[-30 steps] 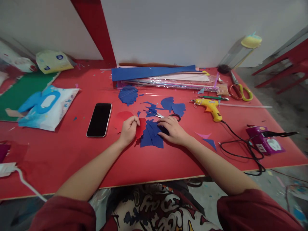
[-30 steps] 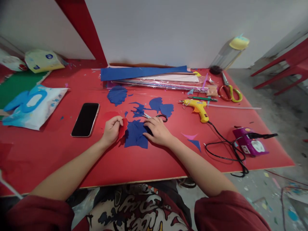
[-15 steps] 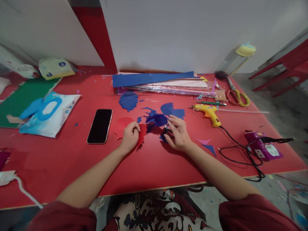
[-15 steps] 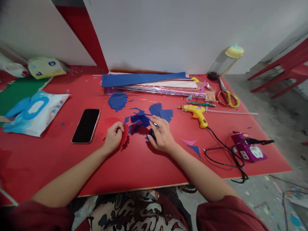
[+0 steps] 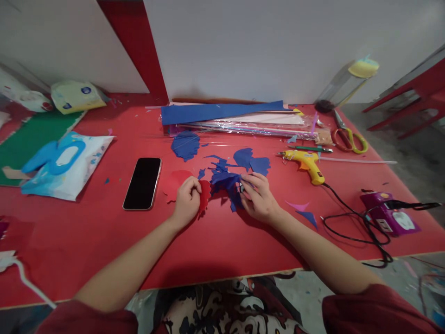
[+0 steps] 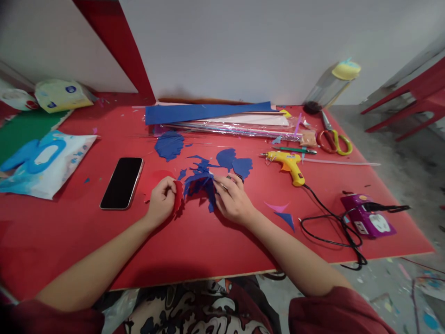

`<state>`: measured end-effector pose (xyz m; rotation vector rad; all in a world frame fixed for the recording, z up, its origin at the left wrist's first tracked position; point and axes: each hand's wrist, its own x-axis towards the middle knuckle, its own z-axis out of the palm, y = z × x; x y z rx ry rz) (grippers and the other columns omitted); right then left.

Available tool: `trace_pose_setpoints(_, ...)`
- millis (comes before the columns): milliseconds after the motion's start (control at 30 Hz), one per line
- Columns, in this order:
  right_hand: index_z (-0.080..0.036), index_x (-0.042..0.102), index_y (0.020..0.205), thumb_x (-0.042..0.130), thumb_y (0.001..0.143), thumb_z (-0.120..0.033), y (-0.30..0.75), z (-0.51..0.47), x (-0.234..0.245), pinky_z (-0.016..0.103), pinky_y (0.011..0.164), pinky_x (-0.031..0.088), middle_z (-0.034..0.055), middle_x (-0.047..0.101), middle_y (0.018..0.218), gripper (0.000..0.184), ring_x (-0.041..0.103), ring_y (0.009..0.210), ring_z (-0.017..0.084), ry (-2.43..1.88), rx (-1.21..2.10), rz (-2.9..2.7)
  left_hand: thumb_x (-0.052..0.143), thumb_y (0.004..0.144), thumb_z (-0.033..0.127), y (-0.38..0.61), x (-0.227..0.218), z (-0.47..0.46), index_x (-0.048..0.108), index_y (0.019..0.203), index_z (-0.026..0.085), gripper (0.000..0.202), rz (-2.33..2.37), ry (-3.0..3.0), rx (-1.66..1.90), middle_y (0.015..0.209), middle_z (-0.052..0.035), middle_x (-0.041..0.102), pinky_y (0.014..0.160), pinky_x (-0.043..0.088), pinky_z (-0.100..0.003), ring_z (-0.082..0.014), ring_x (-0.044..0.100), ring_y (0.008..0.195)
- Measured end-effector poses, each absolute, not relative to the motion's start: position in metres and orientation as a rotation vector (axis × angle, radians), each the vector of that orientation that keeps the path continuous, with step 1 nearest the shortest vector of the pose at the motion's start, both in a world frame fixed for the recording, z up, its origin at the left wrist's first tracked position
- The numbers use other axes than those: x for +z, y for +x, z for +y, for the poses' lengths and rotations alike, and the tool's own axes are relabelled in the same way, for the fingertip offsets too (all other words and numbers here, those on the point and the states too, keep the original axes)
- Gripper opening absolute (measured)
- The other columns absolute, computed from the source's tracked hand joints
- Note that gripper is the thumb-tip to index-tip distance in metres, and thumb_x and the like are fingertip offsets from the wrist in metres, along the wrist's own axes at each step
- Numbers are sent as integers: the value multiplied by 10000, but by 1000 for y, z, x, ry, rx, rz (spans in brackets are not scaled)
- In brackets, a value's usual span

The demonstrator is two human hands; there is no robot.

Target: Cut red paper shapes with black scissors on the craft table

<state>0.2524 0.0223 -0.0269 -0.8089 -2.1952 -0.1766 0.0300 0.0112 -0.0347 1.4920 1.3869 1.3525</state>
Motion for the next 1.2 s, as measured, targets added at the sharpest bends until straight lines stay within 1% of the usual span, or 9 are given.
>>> trace_pose_setpoints(67, -220, 369, 1339, 497, 820, -109, 251, 22, -19, 476, 825, 515, 152, 557, 1097, 546, 574, 1011, 279, -871, -77, -2116, 372, 616, -15, 30, -33, 12, 431, 609, 204, 227, 1361, 1543, 1364, 611, 24, 471, 567, 386, -252, -124, 476, 565)
trace_pose_setpoints(233, -272, 435, 1310, 515, 807, -111, 246, 19, -4, 457, 840, 508, 127, 518, 1133, 534, 535, 1052, 270, -890, 120, -1994, 386, 599, -1, 29, -33, 11, 463, 615, 201, 216, 1325, 1643, 1396, 653, 8, 509, 618, 419, -278, -141, 523, 622)
trace_pose_setpoints(467, -292, 499, 1247, 498, 804, -111, 244, 22, -36, 503, 923, 465, 120, 486, 1178, 478, 500, 1116, 264, -983, 486, -1882, 382, 656, -5, 30, -32, 9, 481, 675, 197, 226, 1360, 1752, 1414, 685, -1, 528, 630, 441, -278, -145, 551, 652)
trace_pose_setpoints(600, -289, 556, 1193, 507, 811, -130, 247, 20, -37, 512, 966, 428, 113, 510, 1146, 416, 506, 1112, 258, -948, 655, -1841, 400, 664, -6, 35, -28, 8, 505, 674, 193, 224, 1346, 1886, 1390, 684, -3, 542, 636, 443, -275, -145, 542, 665)
trace_pose_setpoints(700, -278, 593, 1150, 512, 827, -157, 249, 16, -30, 474, 936, 460, 108, 543, 1108, 355, 538, 1071, 243, -898, 724, -1844, 434, 678, 10, 38, -25, 5, 547, 686, 189, 212, 1304, 1984, 1370, 706, -17, 586, 656, 452, -292, -158, 553, 697)
trace_pose_setpoints(867, -256, 611, 1118, 501, 858, -204, 249, 12, -23, 438, 865, 513, 114, 574, 1081, 287, 571, 1036, 233, -858, 771, -1854, 543, 725, 62, 40, -21, 2, 643, 740, 209, 179, 1296, 2055, 1358, 700, -28, 678, 781, 447, -371, -201, 543, 804)
trace_pose_setpoints(967, -252, 618, 1107, 499, 866, -221, 250, 12, -22, 407, 798, 540, 121, 582, 1075, 271, 579, 1029, 237, -843, 795, -1844, 534, 758, 89, 39, -21, 2, 672, 776, 212, 185, 1257, 1969, 1328, 735, -29, 716, 838, 460, -393, -193, 596, 810)
trace_pose_setpoints(1067, -248, 623, 1096, 495, 871, -239, 250, 12, -22, 409, 802, 534, 119, 591, 1062, 258, 588, 1009, 236, -840, 789, -1842, 524, 780, 120, 38, -23, 2, 687, 794, 202, 182, 1225, 1888, 1262, 778, -36, 735, 761, 516, -333, -157, 652, 691)
trace_pose_setpoints(1200, -238, 618, 1063, 518, 862, -244, 250, 10, -24, 423, 857, 508, 113, 582, 1049, 224, 581, 1006, 229, -866, 777, -1858, 545, 780, 115, 39, -22, 1, 693, 804, 184, 165, 1243, 1901, 1234, 794, -62, 742, 671, 535, -269, -160, 682, 700)
